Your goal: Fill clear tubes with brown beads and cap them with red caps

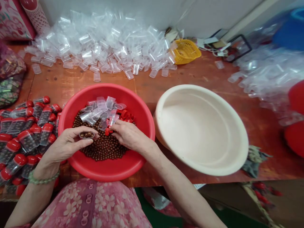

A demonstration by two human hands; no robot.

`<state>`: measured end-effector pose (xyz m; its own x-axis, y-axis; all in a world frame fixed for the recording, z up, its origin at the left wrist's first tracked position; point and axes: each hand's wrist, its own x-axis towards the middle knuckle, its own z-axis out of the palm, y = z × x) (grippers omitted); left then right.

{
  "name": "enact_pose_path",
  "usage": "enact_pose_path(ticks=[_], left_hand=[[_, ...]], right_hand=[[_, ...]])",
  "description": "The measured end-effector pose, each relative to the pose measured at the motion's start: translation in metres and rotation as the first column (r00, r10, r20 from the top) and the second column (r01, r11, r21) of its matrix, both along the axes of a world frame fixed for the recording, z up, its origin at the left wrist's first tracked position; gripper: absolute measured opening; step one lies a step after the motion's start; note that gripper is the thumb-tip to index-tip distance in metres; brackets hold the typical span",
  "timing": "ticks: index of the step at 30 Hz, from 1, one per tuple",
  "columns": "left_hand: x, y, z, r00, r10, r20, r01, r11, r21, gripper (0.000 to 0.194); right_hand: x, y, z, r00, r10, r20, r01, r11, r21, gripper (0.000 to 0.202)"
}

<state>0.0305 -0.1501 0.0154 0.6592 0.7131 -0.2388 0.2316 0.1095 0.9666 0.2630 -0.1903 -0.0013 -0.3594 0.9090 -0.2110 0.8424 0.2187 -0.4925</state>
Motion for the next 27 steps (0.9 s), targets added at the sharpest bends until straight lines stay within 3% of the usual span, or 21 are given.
enact_pose_path(ticks=[3, 7, 13, 20, 23, 27], left_hand=[[0.002, 0.001, -0.002, 1.000, -0.013, -0.009, 0.013, 1.000, 0.019, 0.023], [0.005, 0.001, -0.005, 0.999, -0.016, 0.037, 0.015, 1.000, 0.022, 0.020], [0.002, -0.001, -0.008, 0.989, 0.006, 0.146, 0.005, 0.997, -0.077, 0.033], [-0.006, -0.005, 0.000, 0.979, 0.027, 0.200, 0.003, 0.989, -0.151, 0.017], [-0.007, -0.006, 0.004, 0.972, -0.008, 0.233, 0.037, 0.992, -0.119, 0.014], [-0.006, -0.004, 0.000, 0.983, 0.020, 0.181, -0.011, 0.999, -0.049, 0.013]], right_hand=[[-0.013, 0.002, -0.007, 0.966, 0.077, 0.248, -0.073, 0.997, -0.026, 0.023], [-0.028, 0.005, -0.020, 0.900, 0.198, 0.388, -0.204, 0.979, -0.027, 0.025], [-0.039, 0.011, -0.037, 0.841, 0.305, 0.446, -0.319, 0.947, -0.046, 0.022], [-0.038, 0.013, -0.040, 0.822, 0.292, 0.488, -0.318, 0.948, -0.032, 0.022], [-0.039, 0.012, -0.039, 0.819, 0.281, 0.501, -0.303, 0.952, -0.039, 0.023], [-0.036, 0.014, -0.028, 0.827, 0.251, 0.503, -0.273, 0.961, -0.032, 0.023]])
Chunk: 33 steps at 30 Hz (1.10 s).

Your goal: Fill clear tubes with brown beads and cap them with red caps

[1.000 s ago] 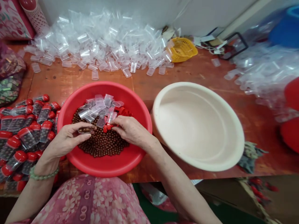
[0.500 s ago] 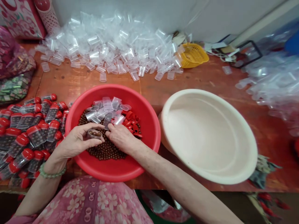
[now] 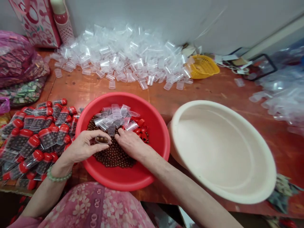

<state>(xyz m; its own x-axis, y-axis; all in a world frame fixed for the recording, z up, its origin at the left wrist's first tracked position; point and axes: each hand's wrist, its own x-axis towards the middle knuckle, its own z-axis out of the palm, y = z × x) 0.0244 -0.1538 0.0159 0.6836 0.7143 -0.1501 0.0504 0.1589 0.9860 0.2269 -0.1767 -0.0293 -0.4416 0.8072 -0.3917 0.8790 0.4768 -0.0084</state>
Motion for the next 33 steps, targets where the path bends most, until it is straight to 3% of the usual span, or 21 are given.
enact_pose_path(ticks=[2, 4, 6, 8, 10, 12, 14, 16, 20, 23, 33], left_hand=[[0.000, 0.000, -0.002, 1.000, 0.023, -0.012, -0.023, 1.000, -0.015, 0.014], [0.000, -0.001, -0.003, 0.999, 0.051, -0.013, -0.052, 0.998, -0.032, 0.015], [0.000, -0.001, -0.002, 0.999, 0.051, -0.015, -0.051, 0.998, -0.028, 0.015], [0.001, 0.000, -0.001, 0.998, 0.056, -0.014, -0.056, 0.998, -0.017, 0.014], [0.003, 0.001, -0.001, 0.996, 0.091, -0.003, -0.091, 0.996, -0.017, 0.012], [0.005, 0.002, -0.001, 0.994, 0.106, 0.006, -0.106, 0.993, -0.043, 0.012], [0.008, 0.001, -0.001, 0.993, 0.114, 0.009, -0.113, 0.989, -0.094, 0.014], [0.010, -0.001, -0.002, 0.986, 0.163, 0.021, -0.157, 0.975, -0.160, 0.017], [0.014, -0.004, -0.006, 0.948, 0.315, 0.038, -0.298, 0.926, -0.230, 0.024], [0.016, -0.004, -0.011, 0.928, 0.372, 0.015, -0.359, 0.906, -0.225, 0.024], [0.016, -0.002, -0.008, 0.908, 0.415, -0.059, -0.419, 0.900, -0.120, 0.018]], right_hand=[[0.007, 0.000, 0.008, 0.989, -0.084, -0.125, 0.088, 0.996, 0.031, 0.018], [0.015, -0.001, 0.016, 0.895, -0.203, -0.397, 0.241, 0.969, 0.048, 0.015], [0.022, -0.002, 0.022, 0.673, -0.301, -0.675, 0.402, 0.916, -0.007, 0.015], [0.024, -0.005, 0.026, 0.391, -0.373, -0.841, 0.513, 0.847, -0.137, 0.016], [0.021, -0.007, 0.028, 0.118, -0.432, -0.894, 0.546, 0.780, -0.305, 0.019], [0.015, -0.008, 0.029, -0.111, -0.470, -0.875, 0.487, 0.742, -0.460, 0.022], [0.008, -0.009, 0.029, -0.267, -0.485, -0.833, 0.400, 0.731, -0.553, 0.026], [0.002, -0.009, 0.030, -0.355, -0.476, -0.804, 0.345, 0.733, -0.586, 0.026], [-0.002, -0.012, 0.030, -0.406, -0.435, -0.804, 0.358, 0.734, -0.577, 0.025], [-0.003, -0.017, 0.030, -0.395, -0.426, -0.814, 0.409, 0.712, -0.571, 0.029], [-0.001, -0.025, 0.039, -0.104, -0.445, -0.890, 0.481, 0.760, -0.437, 0.021]])
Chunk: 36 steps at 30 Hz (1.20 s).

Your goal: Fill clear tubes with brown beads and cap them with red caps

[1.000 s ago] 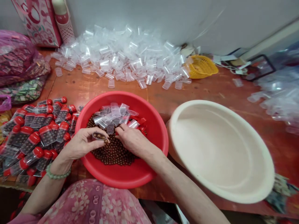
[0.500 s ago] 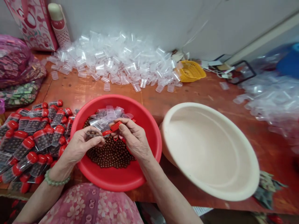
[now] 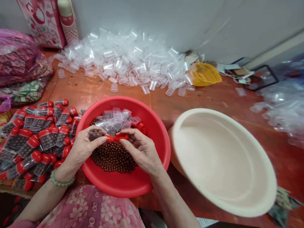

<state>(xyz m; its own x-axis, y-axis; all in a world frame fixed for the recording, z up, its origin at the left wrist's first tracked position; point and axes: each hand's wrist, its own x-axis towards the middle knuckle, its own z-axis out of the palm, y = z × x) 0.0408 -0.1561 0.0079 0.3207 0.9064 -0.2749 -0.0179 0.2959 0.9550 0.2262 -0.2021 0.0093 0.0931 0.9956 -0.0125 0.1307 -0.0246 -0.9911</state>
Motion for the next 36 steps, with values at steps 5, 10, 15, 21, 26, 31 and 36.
enact_pose_path(ticks=[5, 10, 15, 21, 26, 31, 36], left_hand=[[0.000, 0.001, 0.001, 0.998, -0.064, 0.014, 0.064, 0.998, -0.018, 0.016], [0.002, 0.000, 0.000, 0.997, -0.023, 0.070, 0.026, 0.998, -0.056, 0.021], [0.001, -0.003, -0.001, 0.980, -0.042, 0.196, 0.068, 0.989, -0.131, 0.029], [-0.001, -0.003, -0.003, 0.984, -0.024, 0.175, 0.040, 0.996, -0.084, 0.030], [-0.003, -0.003, -0.004, 0.940, -0.080, 0.332, 0.143, 0.975, -0.170, 0.039], [-0.004, -0.001, -0.006, 0.945, -0.129, 0.301, 0.170, 0.979, -0.115, 0.035], [-0.001, -0.001, -0.010, 0.967, -0.189, 0.173, 0.203, 0.977, -0.066, 0.021]], right_hand=[[-0.002, 0.001, -0.002, 0.985, -0.123, -0.123, 0.126, 0.992, 0.018, 0.020], [-0.021, 0.004, -0.009, 0.948, -0.258, -0.186, 0.264, 0.964, 0.010, 0.023], [-0.038, 0.000, -0.010, 0.973, -0.232, -0.006, 0.231, 0.963, 0.136, 0.017], [-0.039, -0.006, -0.019, 0.939, -0.153, 0.308, 0.064, 0.958, 0.279, 0.032], [-0.027, 0.002, -0.011, 0.935, -0.065, 0.349, -0.040, 0.958, 0.285, 0.021], [-0.008, 0.018, 0.013, 0.916, 0.101, 0.389, -0.197, 0.957, 0.215, 0.020], [0.007, 0.035, 0.038, 0.792, 0.304, 0.530, -0.411, 0.907, 0.093, 0.020]])
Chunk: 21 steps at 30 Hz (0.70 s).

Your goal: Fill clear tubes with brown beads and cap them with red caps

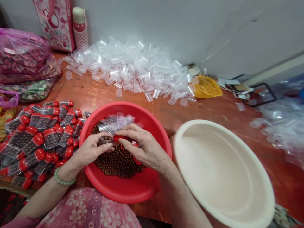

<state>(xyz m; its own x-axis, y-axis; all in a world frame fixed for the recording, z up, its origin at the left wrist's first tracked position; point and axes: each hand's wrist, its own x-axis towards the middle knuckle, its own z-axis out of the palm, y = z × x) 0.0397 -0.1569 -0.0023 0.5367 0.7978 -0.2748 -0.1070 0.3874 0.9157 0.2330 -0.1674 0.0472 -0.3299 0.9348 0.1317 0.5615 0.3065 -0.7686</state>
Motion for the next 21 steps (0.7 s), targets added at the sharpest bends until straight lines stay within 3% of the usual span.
enact_pose_path(ticks=[4, 10, 17, 21], left_hand=[[0.001, -0.001, -0.001, 0.996, -0.087, -0.013, 0.087, 0.996, 0.018, 0.016], [0.002, 0.000, 0.005, 0.984, -0.125, 0.128, 0.126, 0.992, 0.001, 0.011], [-0.001, 0.000, -0.001, 0.978, -0.124, 0.167, 0.136, 0.989, -0.062, 0.016], [-0.003, -0.001, -0.004, 0.972, -0.163, 0.171, 0.184, 0.976, -0.119, 0.028]], right_hand=[[-0.004, 0.008, 0.008, 0.999, 0.031, 0.016, -0.030, 0.998, -0.056, 0.020], [-0.018, 0.010, -0.007, 0.992, 0.014, -0.127, -0.020, 0.999, -0.050, 0.016], [-0.026, 0.003, -0.013, 0.991, 0.003, -0.134, 0.013, 0.993, 0.118, 0.010], [-0.029, 0.000, -0.010, 0.999, 0.046, -0.025, -0.041, 0.983, 0.178, 0.012]])
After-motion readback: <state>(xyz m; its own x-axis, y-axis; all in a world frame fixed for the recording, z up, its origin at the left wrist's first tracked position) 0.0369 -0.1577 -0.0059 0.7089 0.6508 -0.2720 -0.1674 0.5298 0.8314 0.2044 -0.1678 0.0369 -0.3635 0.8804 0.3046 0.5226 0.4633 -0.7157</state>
